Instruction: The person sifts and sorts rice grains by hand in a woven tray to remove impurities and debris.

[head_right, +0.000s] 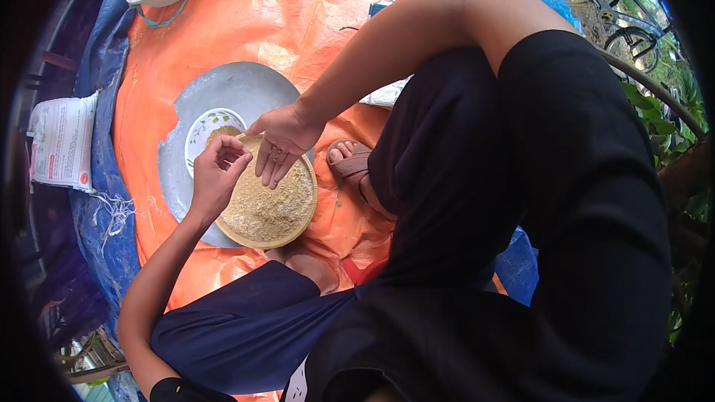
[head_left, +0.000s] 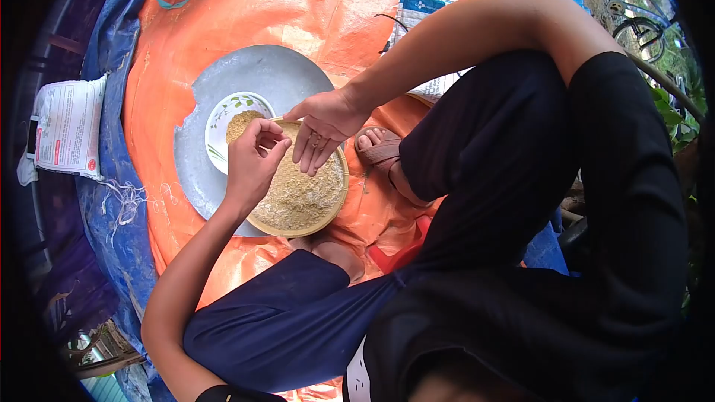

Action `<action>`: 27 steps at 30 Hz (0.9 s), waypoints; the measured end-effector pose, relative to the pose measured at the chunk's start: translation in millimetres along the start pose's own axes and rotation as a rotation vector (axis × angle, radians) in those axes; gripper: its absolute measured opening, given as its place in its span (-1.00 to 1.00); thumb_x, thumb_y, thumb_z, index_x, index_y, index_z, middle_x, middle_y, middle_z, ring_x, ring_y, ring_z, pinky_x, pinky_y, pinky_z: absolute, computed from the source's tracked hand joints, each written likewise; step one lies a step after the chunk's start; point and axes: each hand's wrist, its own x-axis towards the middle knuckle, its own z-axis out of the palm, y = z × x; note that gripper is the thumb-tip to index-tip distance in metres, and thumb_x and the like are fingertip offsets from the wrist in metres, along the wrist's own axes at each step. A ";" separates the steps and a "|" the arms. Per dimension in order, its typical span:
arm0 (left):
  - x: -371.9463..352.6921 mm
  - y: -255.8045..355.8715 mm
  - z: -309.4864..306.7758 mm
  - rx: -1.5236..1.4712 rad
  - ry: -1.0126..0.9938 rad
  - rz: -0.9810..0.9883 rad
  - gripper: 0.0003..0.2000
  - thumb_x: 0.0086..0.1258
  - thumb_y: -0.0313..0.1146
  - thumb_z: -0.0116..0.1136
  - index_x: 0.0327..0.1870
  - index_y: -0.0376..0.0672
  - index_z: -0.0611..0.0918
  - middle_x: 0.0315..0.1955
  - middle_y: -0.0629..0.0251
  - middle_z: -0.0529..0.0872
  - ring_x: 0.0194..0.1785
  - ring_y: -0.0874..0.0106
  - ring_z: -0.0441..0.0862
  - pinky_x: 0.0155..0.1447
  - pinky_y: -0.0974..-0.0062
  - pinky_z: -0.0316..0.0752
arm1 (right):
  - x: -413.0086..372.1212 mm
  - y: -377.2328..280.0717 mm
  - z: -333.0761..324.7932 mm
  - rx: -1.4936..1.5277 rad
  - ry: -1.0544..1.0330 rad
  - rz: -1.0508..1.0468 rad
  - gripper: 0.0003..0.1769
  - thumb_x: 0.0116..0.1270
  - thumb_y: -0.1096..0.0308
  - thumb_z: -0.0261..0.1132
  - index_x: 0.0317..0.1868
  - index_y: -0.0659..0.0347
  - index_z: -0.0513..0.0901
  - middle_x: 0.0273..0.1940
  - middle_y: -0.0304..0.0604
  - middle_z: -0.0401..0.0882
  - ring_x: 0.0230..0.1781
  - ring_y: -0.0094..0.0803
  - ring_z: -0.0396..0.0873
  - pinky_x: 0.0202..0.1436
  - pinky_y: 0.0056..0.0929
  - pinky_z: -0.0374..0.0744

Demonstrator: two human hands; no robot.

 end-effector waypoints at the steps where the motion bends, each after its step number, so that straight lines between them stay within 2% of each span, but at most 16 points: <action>1: -0.2 -4.4 1.4 0.031 0.009 0.011 -0.89 0.24 -0.51 0.28 -0.29 -0.23 0.57 -0.45 0.36 0.67 -0.40 0.61 0.61 -0.35 0.63 0.44 | 1.2 0.7 -1.1 0.000 -0.003 0.005 -0.15 0.49 -0.20 -0.29 0.15 0.57 0.42 0.10 0.27 0.52 0.17 -0.03 0.52 0.33 -0.24 0.44; 3: -1.5 -25.1 -5.5 0.097 0.012 0.038 -0.87 0.22 -0.51 0.31 -0.29 -0.23 0.58 -0.46 0.38 0.66 -0.37 0.63 0.60 -0.35 0.60 0.47 | 3.7 2.4 -1.6 0.011 -0.013 0.018 -0.17 0.50 -0.18 -0.28 0.15 0.57 0.42 0.09 0.27 0.53 0.17 -0.02 0.53 0.34 -0.20 0.43; 5: -8.2 -51.5 -5.6 0.230 -0.004 0.121 -0.86 0.18 -0.51 0.30 -0.30 -0.25 0.57 -0.45 0.26 0.65 -0.36 0.46 0.64 -0.35 0.51 0.50 | 7.9 3.3 -6.9 0.006 0.004 0.059 -0.18 0.50 -0.17 -0.26 0.15 0.58 0.42 0.09 0.27 0.53 0.17 -0.01 0.52 0.35 -0.18 0.41; 6: -14.3 -63.6 -6.2 0.321 -0.066 0.134 -0.83 0.15 -0.49 0.31 -0.29 -0.25 0.57 -0.41 0.20 0.63 -0.33 0.35 0.64 -0.27 0.43 0.53 | 8.0 2.6 -8.0 -0.030 -0.018 0.060 -0.19 0.50 -0.15 -0.26 0.18 0.60 0.38 0.12 0.30 0.50 0.19 0.01 0.50 0.35 -0.19 0.42; 7: -23.1 -75.8 -7.1 0.437 -0.154 0.150 -0.78 0.13 -0.45 0.33 -0.24 -0.23 0.56 -0.29 0.17 0.62 -0.21 0.28 0.62 -0.11 0.31 0.52 | 8.1 3.3 -9.5 -0.057 -0.029 0.065 -0.19 0.51 -0.13 -0.26 0.20 0.62 0.34 0.14 0.34 0.46 0.21 0.02 0.48 0.35 -0.21 0.43; 8: -33.4 -82.5 -8.7 0.543 -0.269 0.123 -0.64 0.12 -0.40 0.35 -0.05 -0.20 0.54 -0.04 0.10 0.57 0.02 0.18 0.55 0.09 0.23 0.46 | 7.2 2.3 -7.4 -0.071 -0.013 0.069 -0.21 0.51 -0.12 -0.26 0.21 0.60 0.34 0.14 0.32 0.47 0.21 0.01 0.49 0.35 -0.21 0.43; 11: -59.7 -109.5 -4.4 0.797 -0.258 0.332 -0.52 0.10 -0.37 0.35 0.07 -0.23 0.50 0.13 0.01 0.45 0.16 0.13 0.45 0.11 0.25 0.46 | 1.7 -1.1 -2.0 -0.106 0.020 0.080 -0.22 0.50 -0.12 -0.23 0.21 0.56 0.35 0.13 0.28 0.48 0.21 -0.03 0.49 0.34 -0.23 0.44; 14: -66.6 -110.7 -9.1 0.832 -0.385 0.329 -0.37 0.09 -0.37 0.36 0.24 -0.23 0.40 0.25 -0.08 0.34 0.23 0.04 0.38 0.27 0.22 0.36 | 2.1 -0.8 -4.0 -0.112 0.003 0.083 -0.21 0.49 -0.15 -0.18 0.22 0.56 0.36 0.14 0.27 0.48 0.21 -0.04 0.50 0.34 -0.23 0.44; 17: -66.1 -117.3 -10.2 0.833 -0.439 0.362 -0.44 0.09 -0.39 0.31 0.18 -0.26 0.43 0.18 -0.05 0.40 0.18 0.08 0.43 0.23 0.23 0.40 | 0.8 -1.8 -3.7 -0.130 0.027 0.096 -0.20 0.49 -0.14 -0.19 0.24 0.59 0.33 0.17 0.26 0.47 0.24 -0.09 0.48 0.37 -0.26 0.42; 23: -63.3 -119.0 -9.0 0.887 -0.561 0.535 -0.75 0.19 -0.44 0.06 -0.10 -0.30 0.49 -0.15 0.10 0.48 -0.06 0.21 0.53 0.02 0.36 0.51 | 2.7 -2.9 -1.9 -0.144 0.024 0.101 -0.19 0.49 -0.15 -0.19 0.24 0.59 0.33 0.18 0.27 0.46 0.24 -0.08 0.48 0.37 -0.27 0.41; 27: -63.4 -118.4 -5.4 0.916 -0.585 0.617 -0.82 0.21 -0.44 0.02 -0.19 -0.29 0.50 -0.23 0.15 0.48 -0.10 0.26 0.54 -0.04 0.40 0.53 | 2.3 -4.1 -0.2 -0.148 0.032 0.100 -0.19 0.48 -0.16 -0.18 0.22 0.59 0.35 0.17 0.26 0.47 0.24 -0.09 0.48 0.37 -0.27 0.41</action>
